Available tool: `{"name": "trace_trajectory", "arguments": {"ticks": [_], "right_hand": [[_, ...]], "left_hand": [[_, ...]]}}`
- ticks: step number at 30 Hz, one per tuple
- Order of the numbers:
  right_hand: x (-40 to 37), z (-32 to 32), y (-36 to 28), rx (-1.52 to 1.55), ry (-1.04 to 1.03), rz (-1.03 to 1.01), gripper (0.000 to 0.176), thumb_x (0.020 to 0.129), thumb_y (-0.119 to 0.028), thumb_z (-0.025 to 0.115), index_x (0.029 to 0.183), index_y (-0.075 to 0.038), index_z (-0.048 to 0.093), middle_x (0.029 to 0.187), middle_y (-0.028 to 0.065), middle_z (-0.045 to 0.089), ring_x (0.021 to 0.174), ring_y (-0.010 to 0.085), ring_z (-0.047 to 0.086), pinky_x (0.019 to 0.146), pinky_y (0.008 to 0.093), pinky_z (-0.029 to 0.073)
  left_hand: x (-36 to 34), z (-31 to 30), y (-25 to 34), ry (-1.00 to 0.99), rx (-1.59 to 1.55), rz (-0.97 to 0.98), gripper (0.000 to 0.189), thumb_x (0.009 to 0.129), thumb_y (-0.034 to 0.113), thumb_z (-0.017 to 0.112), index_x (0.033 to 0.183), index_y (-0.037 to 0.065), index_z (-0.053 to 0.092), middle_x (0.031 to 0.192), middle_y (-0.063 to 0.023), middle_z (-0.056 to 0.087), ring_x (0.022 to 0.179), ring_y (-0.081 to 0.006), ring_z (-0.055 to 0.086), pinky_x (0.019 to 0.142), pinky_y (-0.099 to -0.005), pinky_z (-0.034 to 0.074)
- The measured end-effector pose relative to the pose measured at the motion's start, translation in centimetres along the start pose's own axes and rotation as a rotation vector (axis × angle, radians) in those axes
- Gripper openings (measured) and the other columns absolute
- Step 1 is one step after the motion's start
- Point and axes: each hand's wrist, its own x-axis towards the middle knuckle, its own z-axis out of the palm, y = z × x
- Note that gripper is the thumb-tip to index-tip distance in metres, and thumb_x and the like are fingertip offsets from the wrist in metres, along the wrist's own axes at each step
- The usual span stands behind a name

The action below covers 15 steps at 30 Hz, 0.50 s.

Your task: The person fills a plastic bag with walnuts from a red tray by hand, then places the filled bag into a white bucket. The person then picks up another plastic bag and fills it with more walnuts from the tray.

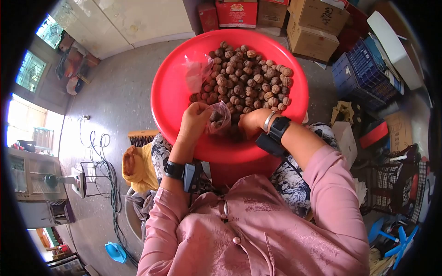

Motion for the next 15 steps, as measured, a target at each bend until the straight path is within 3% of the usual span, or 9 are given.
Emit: {"name": "trace_trajectory", "arguments": {"ticks": [5,7,8,10,15], "right_hand": [[2.6,1.6,1.8,-0.032,-0.053,0.007,0.032,0.074,-0.017,0.064,0.102,-0.003,0.073,0.104,0.0169,0.071,0.096,0.0336,0.068,0.081,0.0428,0.054],[2.9,1.7,2.2,0.012,-0.14,0.029,0.035,0.093,-0.03,0.053,0.113,-0.008,0.071,0.109,0.0153,0.071,0.095,0.0293,0.069,0.083,0.038,0.052],[3.1,1.8,2.2,0.014,-0.135,0.032,0.035,0.093,-0.03,0.053,0.113,-0.008,0.071,0.109,0.0153,0.071,0.095,0.0293,0.069,0.083,0.038,0.052],[3.5,2.0,2.5,0.145,-0.155,0.073,0.03,0.076,-0.02,0.065,0.098,-0.001,0.073,0.101,0.0156,0.072,0.094,0.0319,0.068,0.079,0.0416,0.054],[3.0,2.0,2.2,0.028,-0.102,0.033,0.032,0.076,-0.023,0.067,0.1,-0.001,0.073,0.097,0.0149,0.073,0.092,0.0309,0.069,0.077,0.0413,0.054]], "left_hand": [[-0.4,0.3,0.7,0.017,0.017,0.003,0.013,0.092,0.012,0.062,0.095,-0.001,0.061,0.074,-0.0048,0.062,0.052,-0.0105,0.056,0.043,-0.0251,0.044],[-0.4,0.2,0.7,0.012,0.018,0.002,0.013,0.092,0.011,0.062,0.095,-0.001,0.06,0.074,-0.0049,0.062,0.05,-0.0108,0.056,0.042,-0.0252,0.044],[-0.4,0.2,0.7,0.0,0.002,-0.007,0.013,0.092,0.011,0.062,0.095,-0.001,0.06,0.073,-0.0049,0.061,0.048,-0.0109,0.055,0.041,-0.0251,0.043],[-0.3,0.2,0.6,-0.015,-0.012,-0.012,0.013,0.092,0.011,0.062,0.095,-0.002,0.06,0.072,-0.005,0.061,0.047,-0.011,0.055,0.04,-0.0251,0.042],[-0.1,0.2,0.2,-0.013,-0.014,0.008,0.013,0.092,0.011,0.061,0.095,-0.002,0.059,0.071,-0.0054,0.06,0.046,-0.0115,0.054,0.039,-0.0251,0.042]]}}
